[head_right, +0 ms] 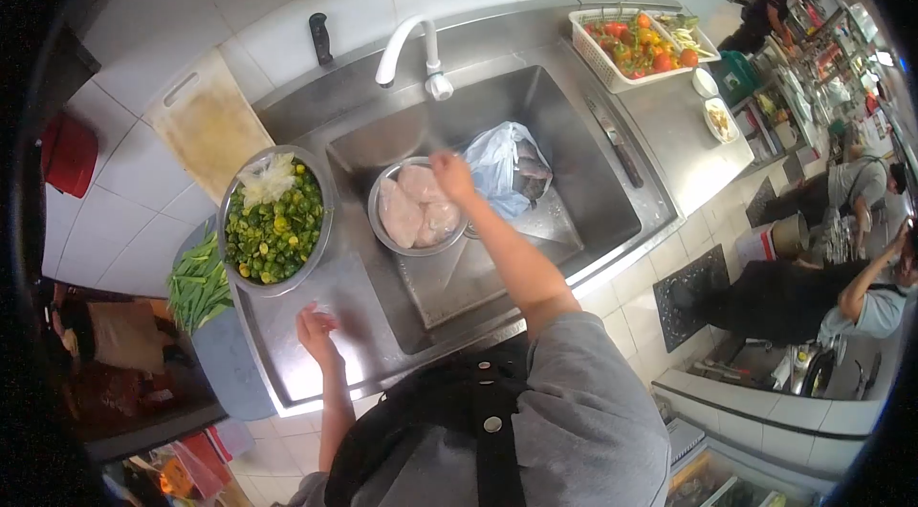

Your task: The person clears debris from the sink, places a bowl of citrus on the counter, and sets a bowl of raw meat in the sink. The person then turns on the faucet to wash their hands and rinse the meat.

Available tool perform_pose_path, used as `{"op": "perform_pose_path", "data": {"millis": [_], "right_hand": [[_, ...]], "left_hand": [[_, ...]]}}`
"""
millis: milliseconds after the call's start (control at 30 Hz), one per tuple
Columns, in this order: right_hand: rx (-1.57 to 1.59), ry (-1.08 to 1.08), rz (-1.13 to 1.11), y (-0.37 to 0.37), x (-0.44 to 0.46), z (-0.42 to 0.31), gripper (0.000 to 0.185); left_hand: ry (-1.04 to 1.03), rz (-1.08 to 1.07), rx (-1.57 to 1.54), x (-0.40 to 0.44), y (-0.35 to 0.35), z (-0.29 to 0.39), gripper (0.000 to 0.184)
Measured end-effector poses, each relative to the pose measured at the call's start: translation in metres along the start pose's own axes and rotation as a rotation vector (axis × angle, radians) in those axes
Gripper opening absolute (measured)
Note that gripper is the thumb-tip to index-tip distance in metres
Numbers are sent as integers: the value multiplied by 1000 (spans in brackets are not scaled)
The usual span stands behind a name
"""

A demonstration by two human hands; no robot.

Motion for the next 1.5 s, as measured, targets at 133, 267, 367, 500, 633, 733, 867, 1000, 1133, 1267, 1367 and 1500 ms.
{"op": "perform_pose_path", "data": {"millis": [133,267,367,500,633,733,867,1000,1133,1267,1367,1500], "right_hand": [[309,-291,195,26,94,4,61],[654,-506,-124,25,144,-21,72],[616,-499,-216,17,162,-17,61],[169,-299,-158,19,165,-24,52],[-136,-104,148,13,160,-32,55],[-152,-183,118,19,154,-44,54],[-319,-121,5,19,159,-33,44],[-576,-115,-347,30,146,-94,31],[-208,304,-541,-2,138,-134,24],[-170,303,-612,-9,129,-151,25],[-270,326,-618,-41,155,-108,26],[-427,403,-548,-42,144,-120,33]], "left_hand": [[5,16,37,-30,-28,5,29],[35,-3,105,-48,-59,17,28],[23,-22,147,-52,-87,27,27],[24,-158,153,-35,-135,35,25],[41,-339,83,5,-214,68,24],[69,-456,-58,45,-273,78,28],[337,-589,-550,126,-330,36,32],[345,-408,-361,168,-362,21,23],[449,-291,-253,167,-376,27,21],[434,-232,-430,167,-368,30,20],[438,-181,-434,149,-359,56,22],[466,-217,-449,146,-357,59,23]]}}
Point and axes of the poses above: each hand's wrist, its own x-axis towards the middle knuckle, its own y-axis out of the back of the hand, z = x × y, the point moved 3 cm from there along x, towards the middle knuckle, and after that the axes turned 1 degree about -y, right-handed, at the moved point
